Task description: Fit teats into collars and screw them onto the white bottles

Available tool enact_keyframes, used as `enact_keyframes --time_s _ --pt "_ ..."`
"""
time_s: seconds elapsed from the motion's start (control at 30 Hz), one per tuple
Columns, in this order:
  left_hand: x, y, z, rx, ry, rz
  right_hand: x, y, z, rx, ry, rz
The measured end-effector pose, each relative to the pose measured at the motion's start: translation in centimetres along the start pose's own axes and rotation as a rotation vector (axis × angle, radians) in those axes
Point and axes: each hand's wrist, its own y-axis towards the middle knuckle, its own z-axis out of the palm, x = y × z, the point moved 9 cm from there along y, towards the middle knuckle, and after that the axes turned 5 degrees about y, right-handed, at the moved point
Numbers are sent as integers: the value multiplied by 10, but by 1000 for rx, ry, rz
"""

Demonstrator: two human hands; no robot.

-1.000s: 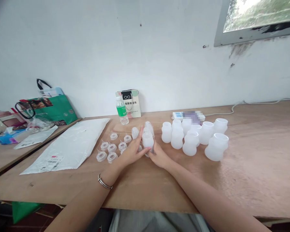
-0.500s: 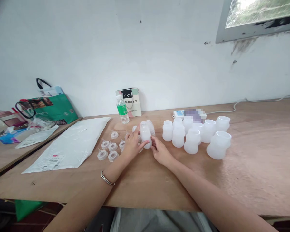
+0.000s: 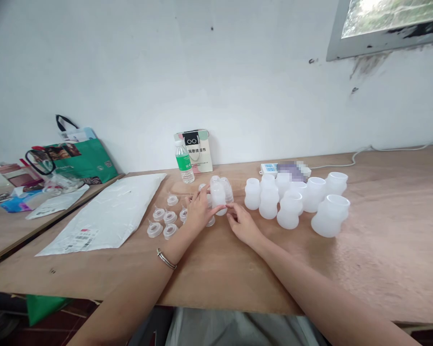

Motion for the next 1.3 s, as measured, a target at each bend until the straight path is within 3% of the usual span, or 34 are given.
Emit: enact_keyframes --time_s 0.1,0.23,0.33,0.53,0.63,0.73,0.83,0.9,1.07,1.3 --pt "4 1 -24 -77 -40 16 6 0 -4 -19 -50 -18" --pt "28 5 -48 -147 -115 -79 15 -2 -4 -6 -91 -44" --pt "38 8 -39 -44 -91 -120 19 -5 5 62 -101 -67" --pt "31 2 4 271 6 -34 28 -11 18 172 -149 -147" --pt "31 5 -9 188 27 -52 38 -9 4 66 -178 -182" --pt "19 8 -31 108 -3 33 58 -9 -29 -194 -293 -300" --pt "0 3 -30 259 -55 212 80 -16 -64 -500 -532 -421" --pt "-8 -5 -22 370 -33 292 83 -16 -79 -608 -707 -402" --pt "-8 -15 -8 457 53 323 65 -5 -88 -559 -966 -276" --pt "-2 -16 -10 499 106 275 51 0 -87 -467 -909 -260"
